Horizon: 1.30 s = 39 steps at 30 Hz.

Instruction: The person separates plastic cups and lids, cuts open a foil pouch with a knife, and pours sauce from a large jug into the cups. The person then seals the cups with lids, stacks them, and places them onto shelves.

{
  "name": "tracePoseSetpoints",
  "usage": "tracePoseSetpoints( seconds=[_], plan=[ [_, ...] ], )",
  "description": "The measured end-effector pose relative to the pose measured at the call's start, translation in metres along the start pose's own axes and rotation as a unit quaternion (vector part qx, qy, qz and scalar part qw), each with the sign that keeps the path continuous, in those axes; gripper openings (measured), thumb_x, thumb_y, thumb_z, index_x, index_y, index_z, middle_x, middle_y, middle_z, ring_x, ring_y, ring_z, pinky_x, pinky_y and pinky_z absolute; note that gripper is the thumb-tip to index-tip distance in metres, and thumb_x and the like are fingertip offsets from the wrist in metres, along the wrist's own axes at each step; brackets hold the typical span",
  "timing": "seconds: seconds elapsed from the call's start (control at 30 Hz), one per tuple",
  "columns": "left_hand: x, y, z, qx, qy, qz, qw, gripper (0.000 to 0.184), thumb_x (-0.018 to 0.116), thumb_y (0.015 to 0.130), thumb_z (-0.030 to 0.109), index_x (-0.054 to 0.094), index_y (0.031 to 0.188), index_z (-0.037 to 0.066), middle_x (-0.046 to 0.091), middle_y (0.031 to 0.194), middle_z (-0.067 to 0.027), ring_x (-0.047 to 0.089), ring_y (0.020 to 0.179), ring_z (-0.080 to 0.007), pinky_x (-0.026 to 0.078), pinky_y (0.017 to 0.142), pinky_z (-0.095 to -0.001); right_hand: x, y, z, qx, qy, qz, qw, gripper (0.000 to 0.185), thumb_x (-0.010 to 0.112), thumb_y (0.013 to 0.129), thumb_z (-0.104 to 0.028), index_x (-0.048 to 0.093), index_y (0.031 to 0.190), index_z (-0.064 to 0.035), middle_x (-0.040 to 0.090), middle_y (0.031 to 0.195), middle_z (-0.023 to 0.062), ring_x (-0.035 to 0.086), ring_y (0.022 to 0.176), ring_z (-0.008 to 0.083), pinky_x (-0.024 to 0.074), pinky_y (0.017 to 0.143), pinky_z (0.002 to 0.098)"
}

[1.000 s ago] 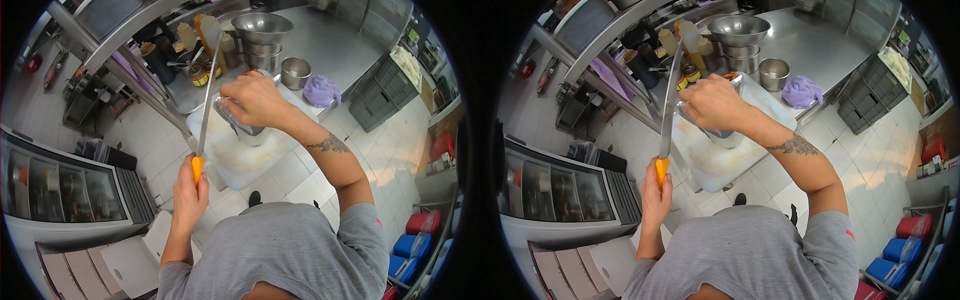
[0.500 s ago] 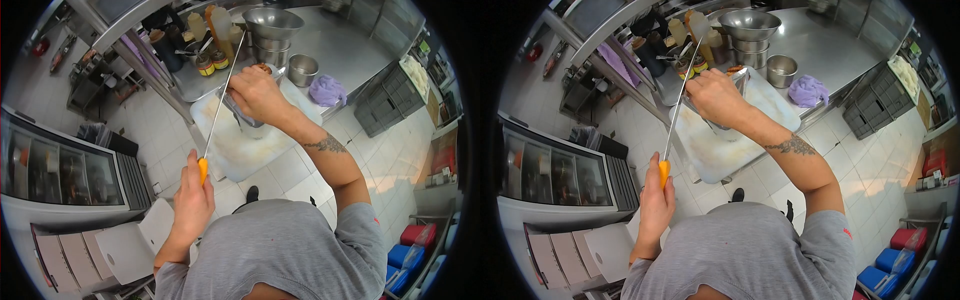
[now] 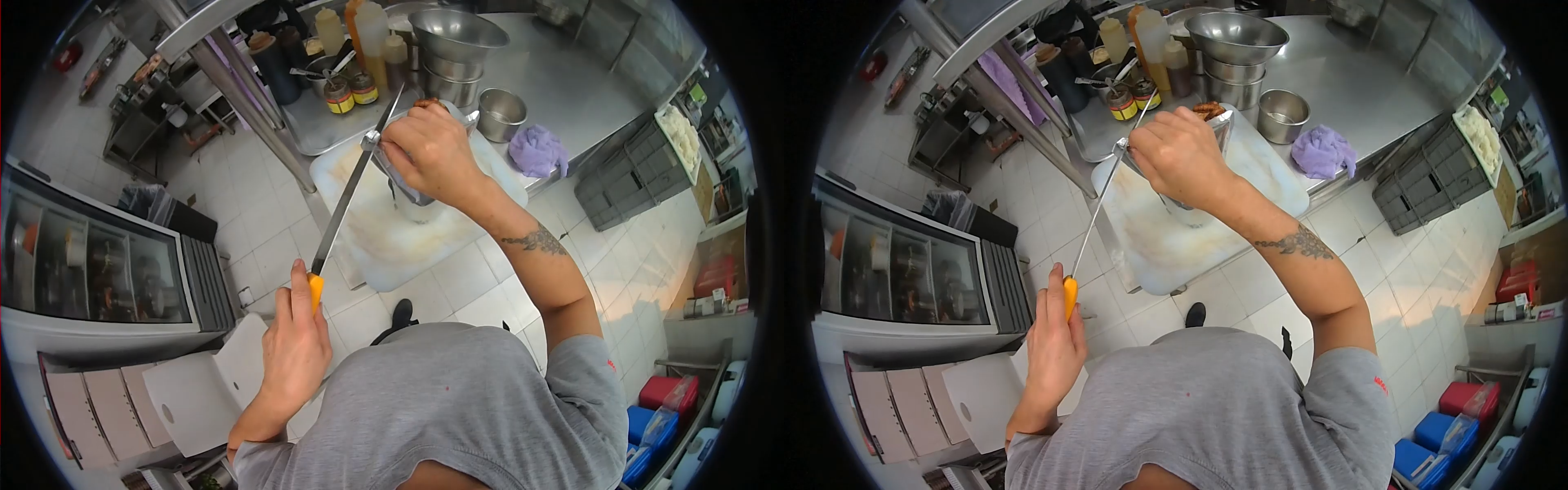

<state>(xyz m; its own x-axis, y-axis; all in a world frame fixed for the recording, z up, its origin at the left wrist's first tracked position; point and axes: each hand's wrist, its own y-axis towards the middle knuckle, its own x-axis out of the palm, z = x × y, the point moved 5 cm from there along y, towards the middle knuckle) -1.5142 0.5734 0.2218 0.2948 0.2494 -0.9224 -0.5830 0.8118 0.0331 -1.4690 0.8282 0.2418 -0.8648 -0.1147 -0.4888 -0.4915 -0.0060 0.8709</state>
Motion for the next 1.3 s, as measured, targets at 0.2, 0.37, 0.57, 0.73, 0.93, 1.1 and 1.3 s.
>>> tracePoseSetpoints(
  seconds=[0.2, 0.37, 0.57, 0.73, 0.93, 1.1, 1.3],
  plan=[
    [0.001, 0.022, 0.007, 0.004, 0.038, 0.013, 0.999, 0.057, 0.052, 0.092, 0.005, 0.031, 0.145, 0.000, 0.053, 0.105, -0.0236, 0.063, 0.083, -0.0406, 0.054, 0.071, -0.0463, 0.001, 0.004, -0.004, 0.002, -0.005, -0.032, 0.999, 0.008, 0.070, 0.075, -0.008, 0.063, 0.079, -0.0067, 0.060, 0.067, 0.0047, 0.057, 0.068, 0.0235, 0.0409, 0.064, 0.0364],
    [0.034, 0.010, -0.095, -0.056, 0.062, -0.048, 0.995, 0.054, 0.053, 0.093, 0.007, 0.034, 0.143, -0.002, 0.055, 0.105, -0.0257, 0.065, 0.080, -0.0407, 0.055, 0.067, -0.0462, -0.024, 0.003, 0.028, 0.054, 0.000, -0.039, 0.998, 0.006, 0.070, 0.077, -0.009, 0.063, 0.077, -0.0086, 0.060, 0.067, 0.0048, 0.057, 0.067, 0.0243, 0.0410, 0.064, 0.0366],
    [0.090, 0.071, -0.062, 0.027, -0.026, -0.013, 0.999, 0.054, 0.060, 0.091, 0.012, 0.041, 0.141, 0.007, 0.053, 0.097, -0.0213, 0.064, 0.075, -0.0371, 0.054, 0.065, -0.0464, -0.016, 0.002, 0.017, 0.023, 0.056, -0.106, 0.993, 0.008, 0.072, 0.080, -0.017, 0.067, 0.081, -0.0105, 0.061, 0.071, 0.0022, 0.056, 0.070, 0.0224, 0.0430, 0.071, 0.0351],
    [0.158, 0.162, -0.064, 0.100, 0.008, 0.033, 0.994, 0.052, 0.063, 0.089, 0.014, 0.045, 0.138, 0.009, 0.053, 0.099, -0.0173, 0.061, 0.082, -0.0356, 0.051, 0.070, -0.0449, -0.021, 0.003, 0.009, 0.039, 0.039, -0.116, 0.992, 0.014, 0.073, 0.079, -0.023, 0.066, 0.081, -0.0113, 0.062, 0.073, 0.0004, 0.055, 0.074, 0.0213, 0.0433, 0.079, 0.0351],
    [0.164, 0.201, -0.067, 0.194, -0.035, 0.073, 0.978, 0.034, 0.062, 0.087, 0.014, 0.061, 0.120, 0.008, 0.056, 0.101, -0.0136, 0.058, 0.094, -0.0343, 0.045, 0.077, -0.0438, -0.035, -0.014, 0.014, 0.072, -0.040, -0.138, 0.987, 0.015, 0.074, 0.078, -0.024, 0.065, 0.080, -0.0121, 0.058, 0.074, 0.0003, 0.053, 0.076, 0.0196, 0.0399, 0.074, 0.0340],
    [0.164, 0.246, -0.166, 0.003, -0.005, -0.161, 0.987, 0.028, 0.053, 0.084, 0.016, 0.067, 0.106, 0.006, 0.067, 0.105, -0.0240, 0.064, 0.096, -0.0437, 0.050, 0.083, -0.0491, -0.051, -0.018, 0.007, 0.123, -0.082, -0.117, 0.982, 0.017, 0.075, 0.075, -0.020, 0.061, 0.073, -0.0100, 0.049, 0.069, 0.0013, 0.046, 0.066, 0.0204, 0.0325, 0.061, 0.0332],
    [0.133, 0.360, -0.265, 0.178, 0.101, 0.265, 0.942, 0.025, 0.058, 0.082, 0.013, 0.064, 0.102, -0.001, 0.066, 0.107, -0.0238, 0.063, 0.099, -0.0398, 0.050, 0.087, -0.0478, -0.104, -0.039, -0.013, 0.190, -0.196, -0.058, 0.960, 0.018, 0.075, 0.073, -0.018, 0.060, 0.072, -0.0081, 0.045, 0.063, 0.0028, 0.041, 0.059, 0.0212, 0.0297, 0.057, 0.0332]
  ],
)
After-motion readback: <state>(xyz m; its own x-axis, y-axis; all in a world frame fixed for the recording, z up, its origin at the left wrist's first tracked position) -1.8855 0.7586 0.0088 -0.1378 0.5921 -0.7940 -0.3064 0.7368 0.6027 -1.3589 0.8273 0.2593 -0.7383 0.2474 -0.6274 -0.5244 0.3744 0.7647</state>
